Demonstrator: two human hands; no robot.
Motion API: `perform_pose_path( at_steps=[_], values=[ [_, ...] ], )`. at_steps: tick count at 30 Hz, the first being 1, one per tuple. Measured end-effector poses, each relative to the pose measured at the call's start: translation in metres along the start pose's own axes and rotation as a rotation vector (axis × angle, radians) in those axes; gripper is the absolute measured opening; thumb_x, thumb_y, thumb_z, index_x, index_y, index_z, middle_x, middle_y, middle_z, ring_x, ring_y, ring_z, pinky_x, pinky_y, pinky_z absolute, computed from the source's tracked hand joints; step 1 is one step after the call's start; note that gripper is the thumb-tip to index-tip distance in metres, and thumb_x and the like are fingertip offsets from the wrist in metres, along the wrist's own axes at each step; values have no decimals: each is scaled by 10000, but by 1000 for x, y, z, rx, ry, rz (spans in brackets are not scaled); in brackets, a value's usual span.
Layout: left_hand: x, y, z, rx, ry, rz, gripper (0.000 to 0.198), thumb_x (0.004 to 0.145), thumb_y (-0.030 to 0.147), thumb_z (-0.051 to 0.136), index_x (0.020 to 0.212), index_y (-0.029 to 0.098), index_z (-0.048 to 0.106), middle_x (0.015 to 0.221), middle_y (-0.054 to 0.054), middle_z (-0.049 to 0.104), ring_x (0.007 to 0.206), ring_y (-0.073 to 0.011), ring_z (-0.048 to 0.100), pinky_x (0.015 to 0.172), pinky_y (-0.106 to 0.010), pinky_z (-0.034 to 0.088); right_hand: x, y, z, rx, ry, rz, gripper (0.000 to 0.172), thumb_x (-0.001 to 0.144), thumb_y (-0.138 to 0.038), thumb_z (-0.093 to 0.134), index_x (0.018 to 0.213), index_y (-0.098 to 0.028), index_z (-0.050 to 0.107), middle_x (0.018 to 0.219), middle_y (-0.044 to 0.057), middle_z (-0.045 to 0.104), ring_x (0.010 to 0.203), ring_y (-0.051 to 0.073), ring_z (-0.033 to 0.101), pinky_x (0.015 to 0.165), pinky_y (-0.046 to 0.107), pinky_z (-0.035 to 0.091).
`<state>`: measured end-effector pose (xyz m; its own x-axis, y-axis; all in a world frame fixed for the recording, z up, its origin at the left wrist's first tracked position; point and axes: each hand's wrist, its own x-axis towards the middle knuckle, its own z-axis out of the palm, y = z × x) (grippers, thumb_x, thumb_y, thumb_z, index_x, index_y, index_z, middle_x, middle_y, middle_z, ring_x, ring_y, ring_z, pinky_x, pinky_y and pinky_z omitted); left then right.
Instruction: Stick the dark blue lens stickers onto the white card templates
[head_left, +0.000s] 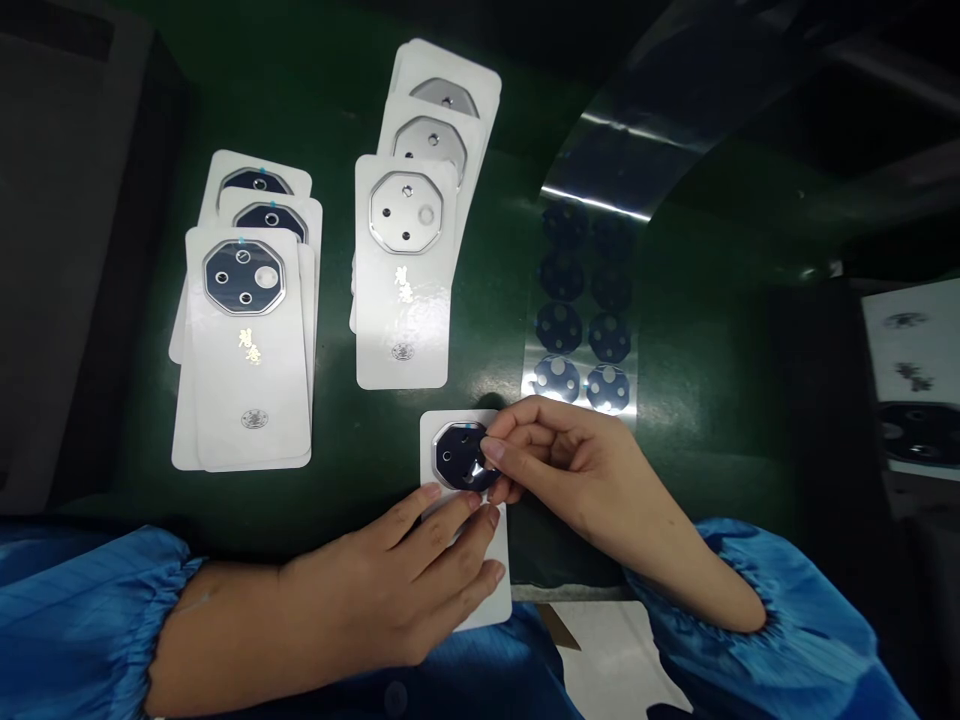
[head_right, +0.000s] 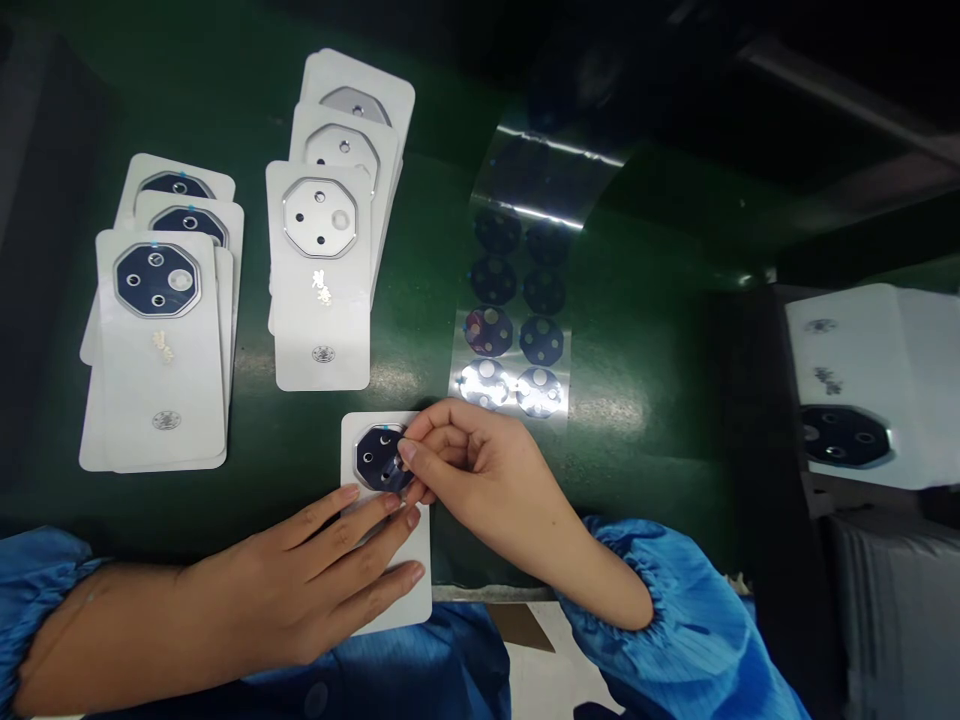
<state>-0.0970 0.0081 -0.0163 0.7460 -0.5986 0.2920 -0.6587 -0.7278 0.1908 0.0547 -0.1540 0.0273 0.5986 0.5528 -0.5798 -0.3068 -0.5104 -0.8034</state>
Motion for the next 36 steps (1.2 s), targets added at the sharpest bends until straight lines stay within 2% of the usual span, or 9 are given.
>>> perform_pose_path(
  at_steps=[15,17,20,22,24,26,29,33,36],
  values=[
    [1,-2,-1,14,-22,28,432,996,315,533,1399,162,558,1433,-141,568,1309,-312,540,1125,-468,375,-2,7,3,-70,44,-46,122,876,-298,708,875,-197,640,660,3,697,595,163,701,585,260,593],
    [1,-2,-1,20,-27,33,433,997,320,537,1402,167,557,1428,-138,573,1311,-311,539,1123,-466,373,-3,10,5,-177,83,-127,90,896,-287,679,893,-208,638,692,0,698,609,159,694,572,260,577],
    [0,-2,0,31,-26,36,448,1000,339,544,1415,171,545,1425,-137,575,1294,-298,551,1122,-462,367,-3,14,11,-456,184,-333,64,937,-258,612,892,-214,609,703,-3,676,588,139,648,529,246,510],
    [0,-2,1,40,-19,35,451,997,334,552,1419,177,543,1416,-131,581,1274,-290,563,1116,-459,368,-1,17,16,-671,245,-467,125,974,-259,549,867,-206,586,693,10,657,562,134,605,491,245,437],
    [0,-2,1,46,-24,42,446,996,325,541,1421,186,543,1410,-119,586,1260,-288,568,1107,-457,372,1,16,21,-898,285,-533,236,1005,-296,490,811,-195,578,679,33,643,528,135,557,449,258,329],
    [0,-2,0,52,-39,53,449,998,323,533,1428,195,537,1414,-108,584,1263,-287,563,1104,-455,375,3,14,22,-1087,305,-520,328,1022,-356,454,772,-184,580,654,50,630,498,137,520,438,277,239],
    [0,-4,-3,66,-62,64,458,1001,328,538,1441,203,522,1436,-113,566,1290,-289,547,1105,-454,376,4,10,19,-1216,340,-451,406,1021,-475,441,822,-162,607,601,55,604,475,150,506,438,283,194],
    [0,-6,-9,76,-112,109,465,998,304,526,1450,194,505,1434,-140,565,1282,-309,563,1093,-471,399,5,11,14,-1189,347,-454,519,951,-651,502,893,-146,609,675,80,651,559,204,595,469,289,184],
    [1,-6,-13,134,-104,158,501,976,280,561,1458,162,488,1426,-179,559,1296,-348,555,1093,-522,404,8,15,15,-1139,335,-427,485,981,-614,491,908,-151,611,741,93,696,651,244,664,503,297,167]
  ],
)
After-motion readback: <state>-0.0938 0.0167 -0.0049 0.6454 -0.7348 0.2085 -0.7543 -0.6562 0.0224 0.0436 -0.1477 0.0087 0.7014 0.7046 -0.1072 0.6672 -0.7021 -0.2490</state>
